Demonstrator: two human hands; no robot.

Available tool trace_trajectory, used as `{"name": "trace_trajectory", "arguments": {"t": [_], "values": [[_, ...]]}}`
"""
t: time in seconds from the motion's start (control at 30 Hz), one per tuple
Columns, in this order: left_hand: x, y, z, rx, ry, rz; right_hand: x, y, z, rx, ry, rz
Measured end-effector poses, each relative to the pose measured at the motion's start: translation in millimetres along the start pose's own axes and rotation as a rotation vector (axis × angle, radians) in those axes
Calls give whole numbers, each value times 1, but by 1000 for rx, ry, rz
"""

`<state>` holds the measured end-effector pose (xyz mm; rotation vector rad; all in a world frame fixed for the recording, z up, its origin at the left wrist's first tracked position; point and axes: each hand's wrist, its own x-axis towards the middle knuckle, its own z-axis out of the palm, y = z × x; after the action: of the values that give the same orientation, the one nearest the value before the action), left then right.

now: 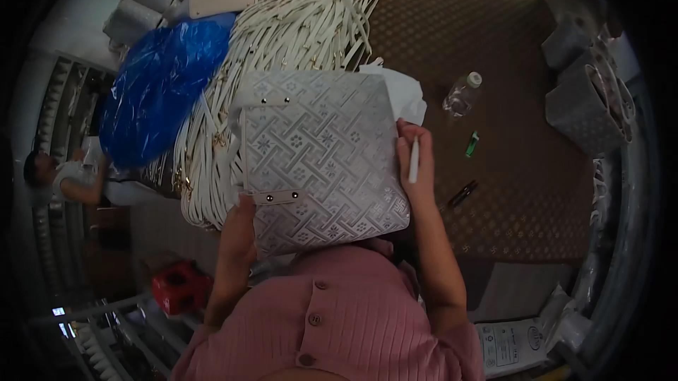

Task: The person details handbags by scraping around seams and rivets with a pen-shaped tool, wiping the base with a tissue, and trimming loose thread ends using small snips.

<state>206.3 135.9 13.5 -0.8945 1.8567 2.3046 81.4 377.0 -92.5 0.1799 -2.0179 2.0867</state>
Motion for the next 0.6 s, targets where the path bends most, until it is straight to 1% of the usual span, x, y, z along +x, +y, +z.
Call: {"name": "trace_trajectory", "arguments": {"t": [0.03,0.07,0.13,0.17,0.23,0.27,0.3,0.33,0.37,0.43,0.47,0.5,0.53,0.57,0.6], "values": [[-4,-2,0,-109,10,41,0,-20,1,59,85,-45],[-10,-2,-2,-107,23,21,-2,-39,2,57,78,-22],[-18,0,-3,6,-183,88,-3,-74,4,211,227,41],[-20,0,-2,5,-184,77,-6,-88,3,204,230,50],[-22,2,1,-5,-159,99,-15,-109,3,535,-56,-27],[-23,6,6,-4,-161,96,-22,-114,6,597,-120,-22],[-25,12,14,-100,-176,74,-28,-121,7,595,-119,-23],[-26,18,19,-198,-192,52,-33,-129,7,478,-271,-19],[-28,23,20,-202,-194,51,-36,-136,8,357,-421,-15],[-30,30,18,20,-327,22,-43,-146,21,404,-454,-7],[-32,28,18,13,-328,19,-46,-151,28,455,-486,4],[-35,26,17,58,-281,30,-49,-155,34,448,-491,8],[-38,23,16,101,-235,40,-52,-159,40,511,-411,81],[-38,15,10,90,-237,36,-53,-162,43,570,-330,152],[-35,8,3,84,-219,61,-53,-164,42,557,-335,154]]}}
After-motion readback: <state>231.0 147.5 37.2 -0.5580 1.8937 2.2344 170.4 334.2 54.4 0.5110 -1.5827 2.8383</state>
